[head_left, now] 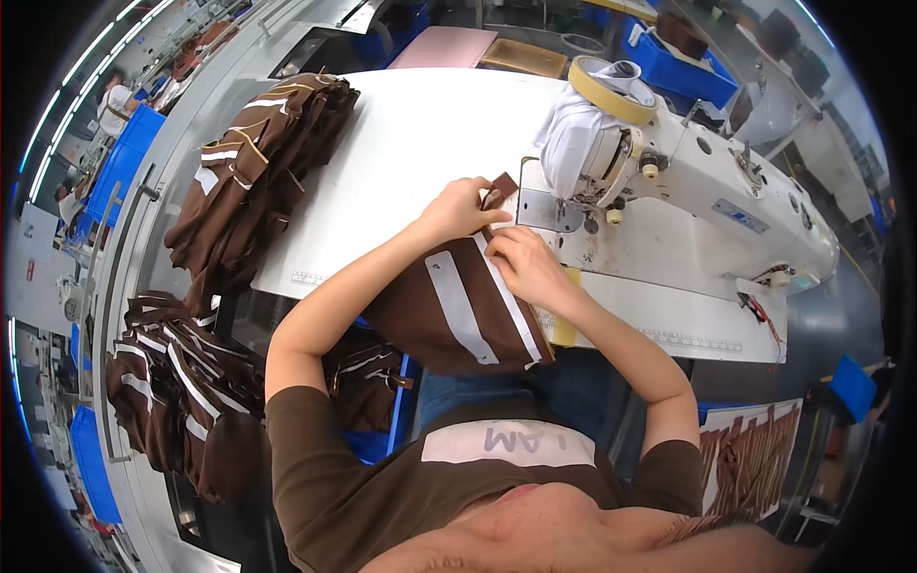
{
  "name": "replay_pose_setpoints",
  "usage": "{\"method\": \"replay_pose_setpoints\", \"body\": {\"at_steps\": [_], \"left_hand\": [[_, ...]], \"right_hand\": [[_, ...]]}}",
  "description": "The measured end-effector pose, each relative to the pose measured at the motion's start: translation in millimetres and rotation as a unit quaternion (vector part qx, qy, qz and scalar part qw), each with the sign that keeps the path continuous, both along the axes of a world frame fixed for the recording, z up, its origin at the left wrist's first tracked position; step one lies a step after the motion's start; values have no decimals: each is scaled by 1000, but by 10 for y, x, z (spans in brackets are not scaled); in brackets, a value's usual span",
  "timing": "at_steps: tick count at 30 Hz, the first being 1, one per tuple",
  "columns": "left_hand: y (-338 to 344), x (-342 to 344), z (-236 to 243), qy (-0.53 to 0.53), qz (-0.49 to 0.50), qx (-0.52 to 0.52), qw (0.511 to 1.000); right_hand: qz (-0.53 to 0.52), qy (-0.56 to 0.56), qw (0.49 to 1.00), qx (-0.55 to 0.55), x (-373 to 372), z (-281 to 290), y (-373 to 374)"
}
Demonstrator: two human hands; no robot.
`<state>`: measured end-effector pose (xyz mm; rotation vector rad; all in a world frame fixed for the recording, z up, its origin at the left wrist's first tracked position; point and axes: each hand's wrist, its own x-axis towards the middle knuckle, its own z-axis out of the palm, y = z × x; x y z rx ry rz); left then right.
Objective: The person is sewing a zipper onto a piece of brown leather using an industrial sewing machine.
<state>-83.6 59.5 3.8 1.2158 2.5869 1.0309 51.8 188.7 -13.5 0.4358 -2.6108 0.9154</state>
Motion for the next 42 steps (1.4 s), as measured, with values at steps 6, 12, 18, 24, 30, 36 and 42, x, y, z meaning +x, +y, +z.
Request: {"method": "replay_pose_setpoints", "body": {"at_steps": [6,12,18,24,30,36,42], "left_hand": [[-2,-135,-26,-165,7,53,985],[-189,-77,138,-344,3,182,921],[-275,157,498,-467,16,359,808],[-305,315,785,-326,39,331,885],[-391,457,1011,-230,62,284,929],[-498,559,1191,-198,63,276,939],[-612,644,1257,-333,70,316,886]], "right_hand": [[-134,-105,960,-223,-258,-74,149],[-46,-150,865,-476,-560,88,89],[-114,8,944,-310,-482,477,-127],[-119,142,966,-183,-344,738,-168],[-74,110,971,-200,-235,1071,-217],[-20,-51,990,-128,-100,1175,-169],[8,-121,980,-157,297,992,-208]]}}
